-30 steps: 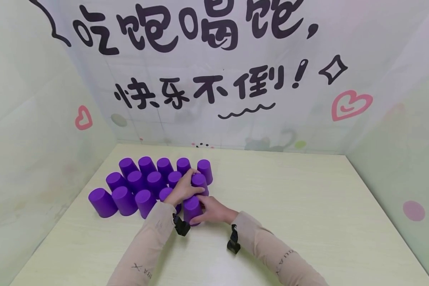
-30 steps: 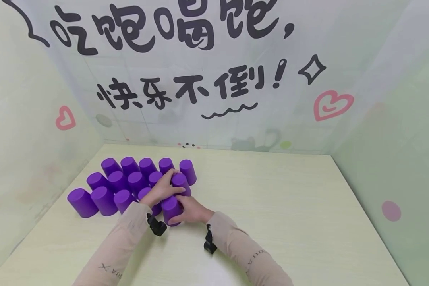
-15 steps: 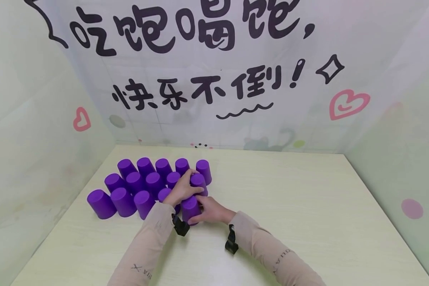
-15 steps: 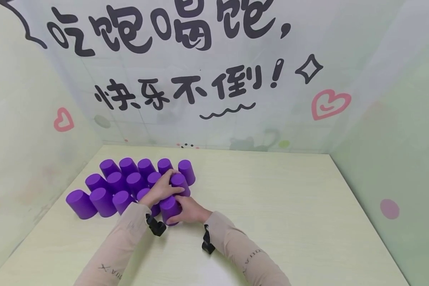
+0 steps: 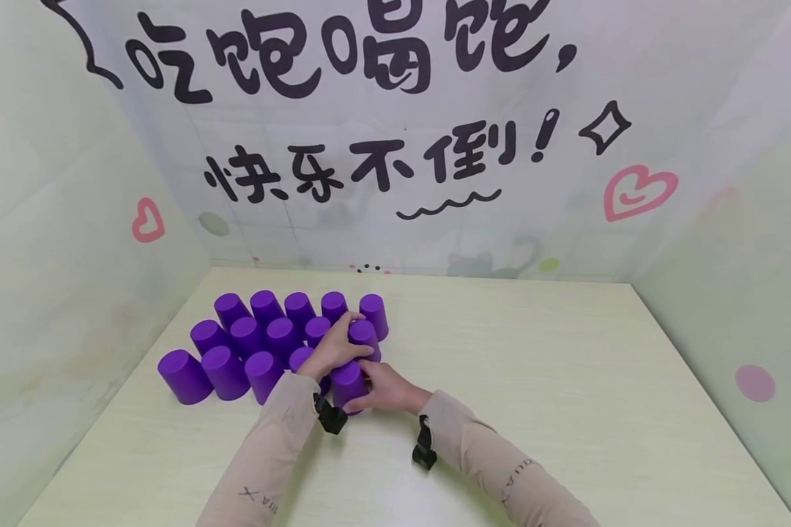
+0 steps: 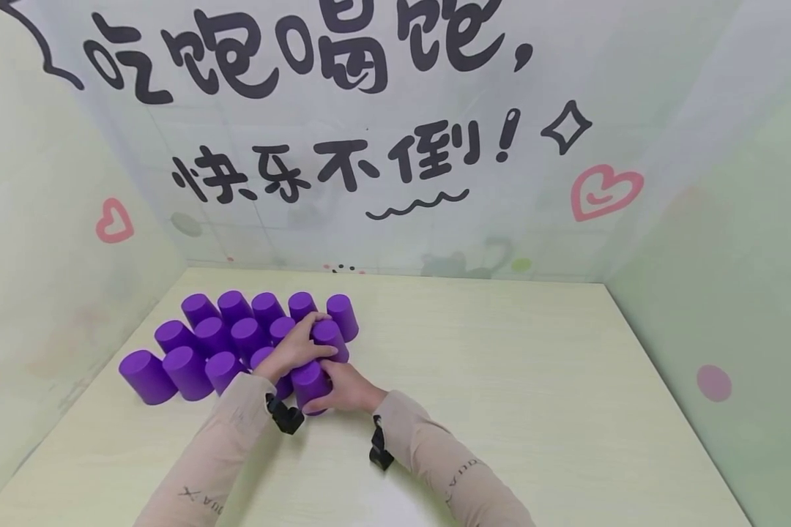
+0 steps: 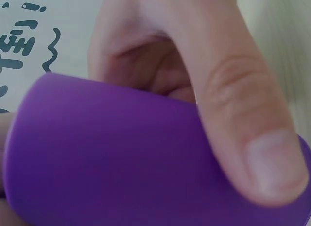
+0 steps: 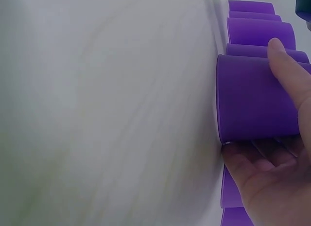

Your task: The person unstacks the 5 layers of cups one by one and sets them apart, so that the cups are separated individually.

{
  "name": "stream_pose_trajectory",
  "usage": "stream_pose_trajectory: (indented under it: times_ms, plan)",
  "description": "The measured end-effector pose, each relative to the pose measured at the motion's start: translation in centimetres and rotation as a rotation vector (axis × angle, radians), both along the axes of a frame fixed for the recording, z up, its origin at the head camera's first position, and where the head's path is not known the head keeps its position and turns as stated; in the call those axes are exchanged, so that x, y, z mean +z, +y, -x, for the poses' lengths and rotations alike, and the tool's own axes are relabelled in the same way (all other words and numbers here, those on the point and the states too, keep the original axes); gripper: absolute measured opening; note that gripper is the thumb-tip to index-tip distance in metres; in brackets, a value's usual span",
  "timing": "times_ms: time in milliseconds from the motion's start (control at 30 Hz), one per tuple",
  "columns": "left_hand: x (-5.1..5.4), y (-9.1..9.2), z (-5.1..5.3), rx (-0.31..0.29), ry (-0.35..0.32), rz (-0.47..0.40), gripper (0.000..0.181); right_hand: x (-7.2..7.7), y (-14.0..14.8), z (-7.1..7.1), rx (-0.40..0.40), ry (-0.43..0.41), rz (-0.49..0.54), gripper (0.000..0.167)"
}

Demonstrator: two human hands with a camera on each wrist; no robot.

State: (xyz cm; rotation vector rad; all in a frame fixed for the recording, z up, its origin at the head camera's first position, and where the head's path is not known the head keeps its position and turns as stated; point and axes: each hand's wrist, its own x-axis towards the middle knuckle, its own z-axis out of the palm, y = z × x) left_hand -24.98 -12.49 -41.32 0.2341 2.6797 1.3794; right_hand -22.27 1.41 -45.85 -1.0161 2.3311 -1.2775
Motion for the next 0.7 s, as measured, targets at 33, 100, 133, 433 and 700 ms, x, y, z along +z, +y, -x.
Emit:
stream_pose_trajectory:
  times_ms: [33,100,133,433,700]
  plan:
    - [0.1,0.0,0.0,-0.004,-0.003,0.007,0.058,0.0,0.0,0.0,-0.002,-0.001,0.0,0.059]
    - [0.4,0.0,0.0,-0.017,-0.011,0.016,0.061,0.0,0.1,0.1,-0.007,-0.007,0.008,0.063]
    - [0.7,0.0,0.0,-0.025,-0.017,0.021,0.063,0.0,0.3,0.1,-0.008,-0.01,0.011,0.066]
    - [4.8,-2.0,0.2,-0.09,0.028,0.065,0.064,2.0,3.9,0.6,-0.017,-0.013,-0.007,0.072]
    - [8.1,-7.5,0.2,0.006,0.236,0.149,0.06,4.1,10.4,1.7,-0.151,0.102,-0.095,0.057]
